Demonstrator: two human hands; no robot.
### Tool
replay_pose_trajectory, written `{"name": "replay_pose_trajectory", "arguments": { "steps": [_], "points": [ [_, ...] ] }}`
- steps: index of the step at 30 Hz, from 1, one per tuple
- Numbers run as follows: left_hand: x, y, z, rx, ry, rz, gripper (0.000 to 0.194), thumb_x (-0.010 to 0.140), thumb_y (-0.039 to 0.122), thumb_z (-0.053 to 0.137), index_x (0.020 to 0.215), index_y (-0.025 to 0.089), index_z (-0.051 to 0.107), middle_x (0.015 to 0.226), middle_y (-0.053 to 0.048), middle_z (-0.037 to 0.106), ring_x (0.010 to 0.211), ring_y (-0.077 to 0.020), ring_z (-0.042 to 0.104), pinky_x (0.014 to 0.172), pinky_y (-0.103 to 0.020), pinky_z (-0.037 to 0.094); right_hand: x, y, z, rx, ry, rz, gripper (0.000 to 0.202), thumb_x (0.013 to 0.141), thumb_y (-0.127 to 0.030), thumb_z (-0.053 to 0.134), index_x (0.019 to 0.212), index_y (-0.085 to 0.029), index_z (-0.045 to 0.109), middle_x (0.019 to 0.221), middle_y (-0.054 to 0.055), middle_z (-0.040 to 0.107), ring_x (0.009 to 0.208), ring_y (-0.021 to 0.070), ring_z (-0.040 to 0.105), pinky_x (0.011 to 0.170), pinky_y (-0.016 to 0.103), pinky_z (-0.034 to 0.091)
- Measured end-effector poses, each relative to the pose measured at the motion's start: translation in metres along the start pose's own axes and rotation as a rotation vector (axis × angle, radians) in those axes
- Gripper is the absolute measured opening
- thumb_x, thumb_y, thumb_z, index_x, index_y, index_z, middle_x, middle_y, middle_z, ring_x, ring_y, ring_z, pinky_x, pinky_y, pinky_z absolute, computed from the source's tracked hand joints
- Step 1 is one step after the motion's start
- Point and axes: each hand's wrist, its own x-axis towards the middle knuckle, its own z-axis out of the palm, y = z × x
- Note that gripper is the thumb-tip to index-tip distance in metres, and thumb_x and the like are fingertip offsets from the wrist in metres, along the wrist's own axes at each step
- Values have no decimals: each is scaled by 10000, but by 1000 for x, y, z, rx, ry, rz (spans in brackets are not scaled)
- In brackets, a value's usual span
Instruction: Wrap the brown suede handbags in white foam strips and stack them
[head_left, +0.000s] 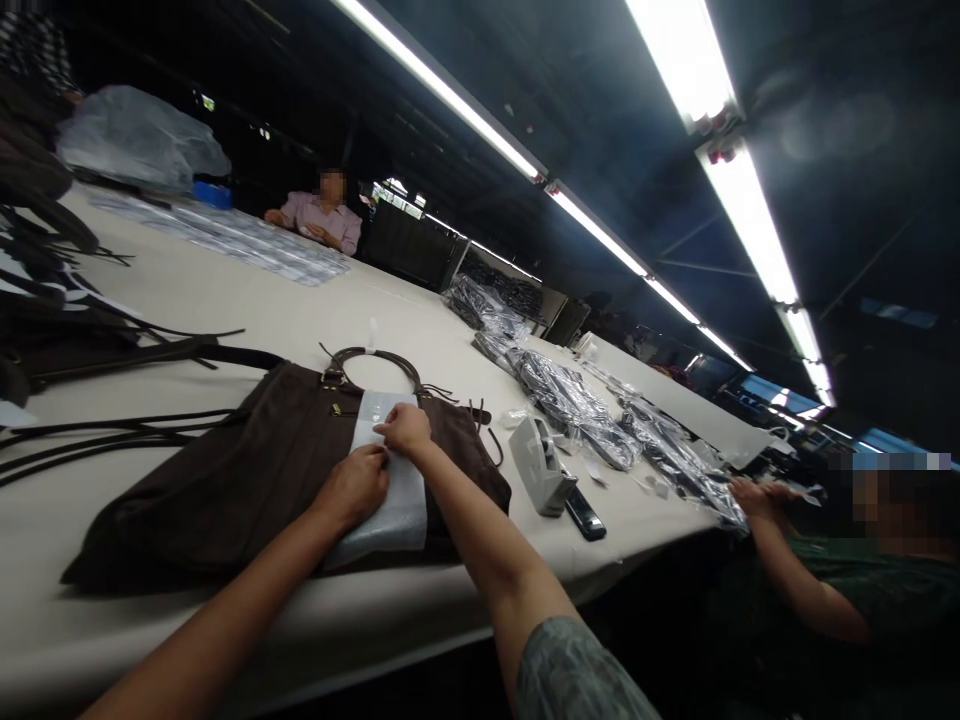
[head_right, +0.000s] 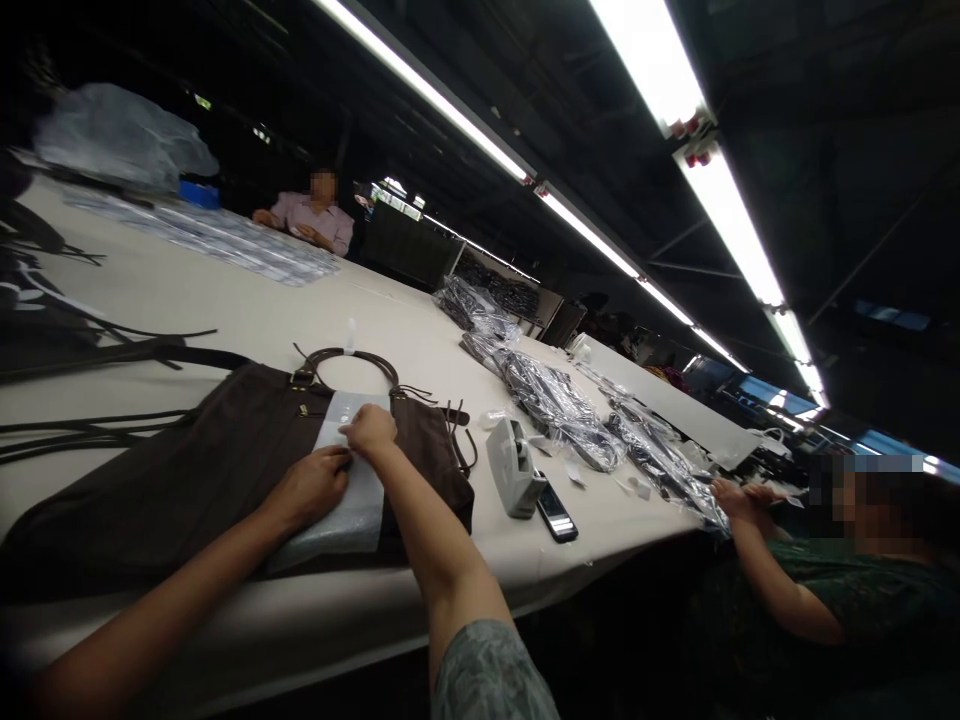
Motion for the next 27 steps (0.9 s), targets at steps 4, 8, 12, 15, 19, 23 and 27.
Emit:
{"name": "replay_pose_trajectory", "arguments": {
  "steps": [4, 8, 12, 15, 19, 23, 27],
  "points": [
    [-1, 0, 0, 22, 7, 20, 374, 860, 162, 384, 1036, 136, 713, 1196, -114, 668, 1096, -229, 639, 994, -307, 475, -33, 12, 0, -168, -17, -266, 282, 980, -247, 464, 1220, -219, 609, 1313, 88, 624, 1309, 202, 499, 1107, 383, 358],
    [1, -1, 3, 61, 11, 41, 411, 865, 153, 357, 1079, 114, 706, 1246, -118, 650, 1161, -227, 610, 1041, -317, 455, -41, 29, 1, -258, -152, -455, 404, 1017, -253, 375, 1398, -191, 491, 1492, 77, 467, 1435, 171, 332, 1210, 416, 183],
    [4, -4, 7, 100, 27, 50, 418, 844, 164, 374, 1106, 108, 695, 1268, -125, 641, 1181, -235, 601, 1068, -335, 443, -25, 36, -2, -341, -219, -495, 480, 1041, -332, 287, 1484, -178, 383, 1572, 55, 331, 1481, 227, 220, 1212, 555, 95],
    [5, -6, 8, 117, 27, 53, 430, 835, 171, 369, 1109, 119, 695, 1265, -120, 646, 1172, -235, 610, 1067, -342, 449, -5, 30, -3, -388, -251, -446, 499, 1044, -410, 263, 1494, -220, 364, 1595, 14, 273, 1492, 263, 172, 1179, 655, 57],
    [6, -11, 8, 139, 19, 40, 447, 825, 213, 386, 1140, 117, 690, 1305, -119, 628, 1205, -238, 597, 1114, -346, 409, 17, 10, -10, -493, -218, -367, 407, 1023, -363, 364, 1384, -239, 506, 1589, 40, 303, 1490, 310, 157, 1130, 726, 50],
    [5, -17, 9, 116, 58, 47, 437, 805, 252, 404, 1120, 159, 692, 1312, -83, 631, 1231, -214, 585, 1141, -327, 378, -1, 1, -53, -398, 64, -391, 366, 1009, -359, 421, 1302, -195, 568, 1523, 111, 410, 1462, 295, 247, 1151, 662, 157],
    [3, -14, 3, 58, 76, 65, 448, 819, 312, 365, 1114, 156, 663, 1302, -102, 635, 1250, -221, 570, 1160, -367, 354, -73, 42, -114, -109, 313, -386, 348, 969, -313, 514, 1282, -192, 609, 1458, 81, 499, 1407, 237, 361, 1186, 472, 245]
  ]
}}
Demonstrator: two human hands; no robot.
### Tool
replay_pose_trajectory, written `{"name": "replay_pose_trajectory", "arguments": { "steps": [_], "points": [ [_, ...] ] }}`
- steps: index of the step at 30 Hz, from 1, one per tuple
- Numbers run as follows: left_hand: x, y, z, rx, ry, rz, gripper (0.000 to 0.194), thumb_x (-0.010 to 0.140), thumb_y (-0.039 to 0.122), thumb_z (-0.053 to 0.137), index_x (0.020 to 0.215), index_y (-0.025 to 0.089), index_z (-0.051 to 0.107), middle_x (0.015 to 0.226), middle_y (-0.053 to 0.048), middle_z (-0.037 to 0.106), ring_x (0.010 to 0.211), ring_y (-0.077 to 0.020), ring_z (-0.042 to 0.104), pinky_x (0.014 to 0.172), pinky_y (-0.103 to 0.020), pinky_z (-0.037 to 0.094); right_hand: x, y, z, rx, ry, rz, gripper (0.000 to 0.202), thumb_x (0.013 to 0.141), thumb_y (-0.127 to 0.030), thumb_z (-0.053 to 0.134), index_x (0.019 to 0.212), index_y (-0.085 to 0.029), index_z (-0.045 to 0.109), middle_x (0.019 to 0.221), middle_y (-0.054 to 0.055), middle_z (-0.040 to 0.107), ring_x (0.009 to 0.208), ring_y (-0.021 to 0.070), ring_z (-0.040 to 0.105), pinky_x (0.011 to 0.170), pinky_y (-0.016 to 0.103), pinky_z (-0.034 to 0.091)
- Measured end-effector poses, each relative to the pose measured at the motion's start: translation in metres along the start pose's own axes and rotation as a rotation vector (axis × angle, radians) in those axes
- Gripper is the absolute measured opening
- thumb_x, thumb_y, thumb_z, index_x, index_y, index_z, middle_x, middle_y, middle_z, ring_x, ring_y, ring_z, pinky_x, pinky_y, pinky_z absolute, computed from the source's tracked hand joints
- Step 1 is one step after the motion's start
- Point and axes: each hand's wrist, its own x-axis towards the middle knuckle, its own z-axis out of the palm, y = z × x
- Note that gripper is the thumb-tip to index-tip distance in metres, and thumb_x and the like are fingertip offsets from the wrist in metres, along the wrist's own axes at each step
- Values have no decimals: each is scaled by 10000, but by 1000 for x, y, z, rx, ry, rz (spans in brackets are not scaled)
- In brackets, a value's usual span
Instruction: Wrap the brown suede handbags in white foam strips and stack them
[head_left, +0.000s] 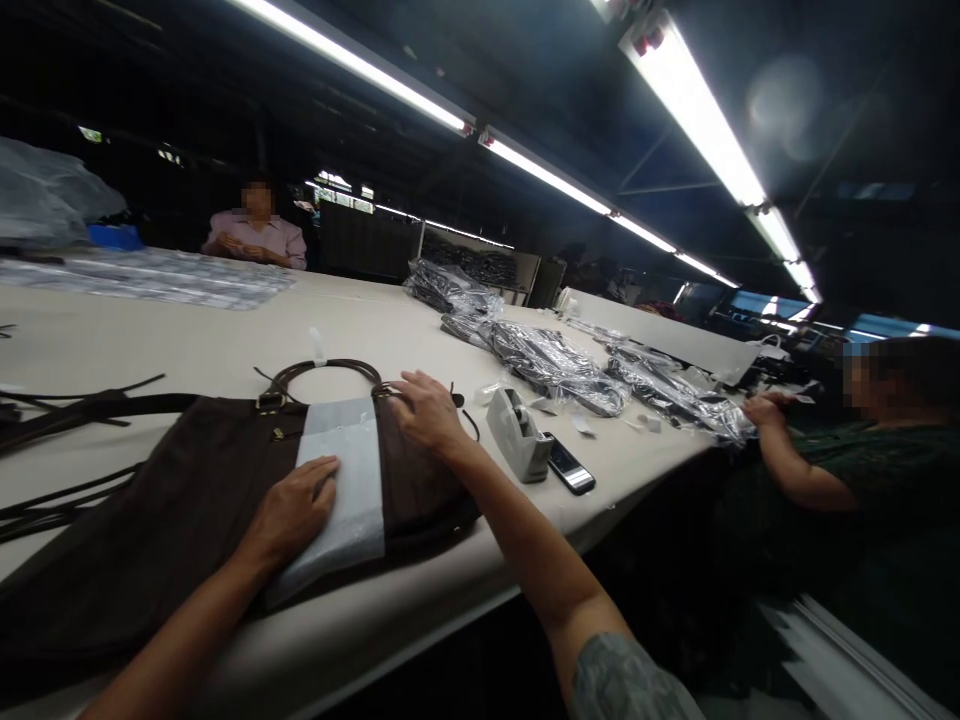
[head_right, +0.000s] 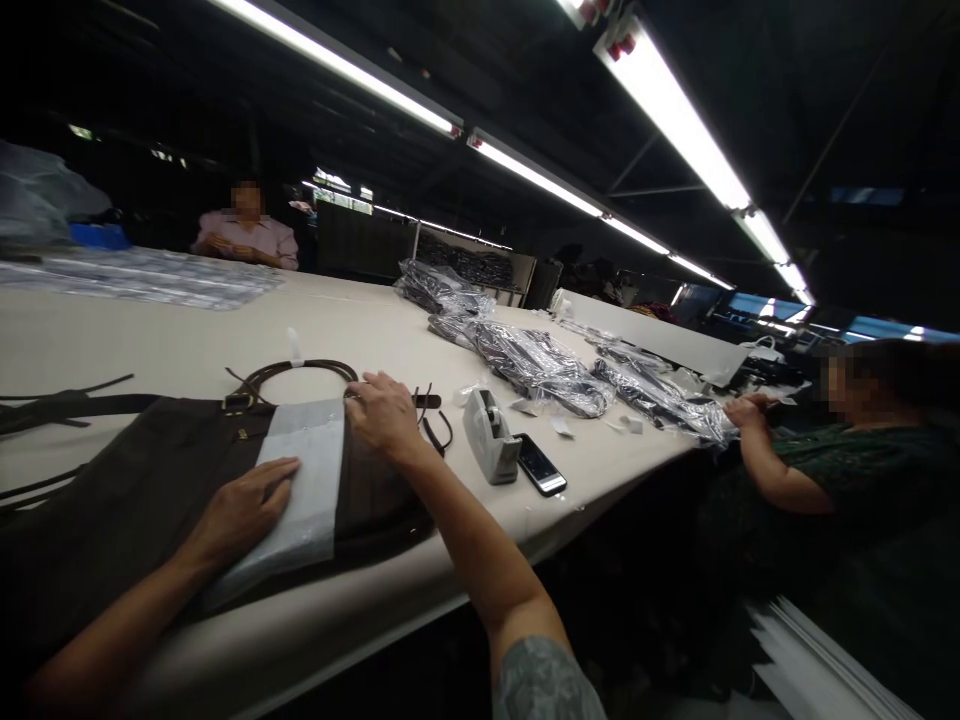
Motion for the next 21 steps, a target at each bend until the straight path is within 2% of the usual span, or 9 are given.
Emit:
{"name": "replay_pose_trajectory", "arguments": {
  "steps": [2, 4, 7, 9, 12, 14, 17, 19, 21],
  "points": [
    [-1, 6, -6, -39, 20, 0, 468, 829, 360, 353, 1127, 146, 643, 1295, -116, 636, 1250, -234, 569, 1167, -389, 344, -49, 21, -29, 127, 103, 89, 308, 946, -269, 533, 1214, -190, 661, 1345, 82, 599, 1316, 210, 479, 1162, 393, 308],
    [-6, 13, -12, -66, 49, -1, 493, 833, 408, 355, 1152, 145, 623, 1304, -119, 629, 1254, -244, 563, 1172, -409, 339, -101, 42, -42, 257, 166, 212, 298, 919, -273, 561, 1182, -205, 684, 1268, 83, 646, 1241, 215, 549, 1121, 379, 370],
    [-21, 24, -12, -52, 59, 45, 518, 850, 491, 367, 1227, 207, 581, 1383, -63, 574, 1310, -241, 513, 1189, -414, 317, -167, 67, -32, 525, 198, 444, 381, 883, -384, 617, 1225, -222, 664, 1306, 104, 618, 1211, 248, 574, 1022, 390, 470],
    [-35, 28, -4, 14, 6, 125, 589, 816, 569, 423, 1287, 238, 544, 1442, -56, 521, 1367, -251, 448, 1200, -413, 297, -193, 77, -17, 763, 201, 609, 503, 854, -470, 648, 1274, -194, 630, 1332, 141, 593, 1200, 267, 587, 978, 392, 504],
    [-51, 31, 10, 205, -124, 202, 819, 702, 639, 527, 1376, 176, 484, 1492, -141, 446, 1406, -325, 381, 1195, -489, 269, -198, 82, 0, 1091, 146, 745, 691, 836, -557, 652, 1365, -127, 537, 1309, 184, 595, 1177, 278, 607, 939, 390, 529],
    [-54, 35, 16, 324, -209, 194, 887, 690, 632, 531, 1418, 132, 447, 1505, -174, 416, 1407, -354, 367, 1170, -529, 279, -184, 80, 4, 1137, 59, 751, 758, 836, -600, 634, 1407, -123, 486, 1270, 173, 616, 1151, 277, 619, 902, 386, 544],
    [-51, 50, 14, 456, -340, 176, 858, 733, 525, 500, 1456, 75, 401, 1511, -196, 398, 1410, -352, 356, 1142, -510, 314, -157, 70, 2, 886, -25, 695, 819, 779, -657, 667, 1415, -174, 485, 1241, 136, 629, 1164, 286, 599, 976, 418, 494],
    [-47, 62, 10, 548, -399, 175, 835, 747, 436, 490, 1469, 33, 374, 1510, -222, 385, 1408, -359, 354, 1137, -496, 314, -143, 61, 1, 648, -9, 646, 872, 722, -679, 707, 1415, -197, 489, 1292, 140, 585, 1222, 309, 546, 1046, 461, 429],
    [-45, 72, 8, 627, -427, 174, 819, 758, 372, 490, 1482, 18, 348, 1510, -241, 371, 1410, -363, 350, 1138, -482, 309, -136, 52, 2, 458, 59, 604, 780, 728, -665, 710, 1346, -212, 563, 1340, 144, 527, 1267, 325, 491, 1070, 490, 390]
  ]
}}
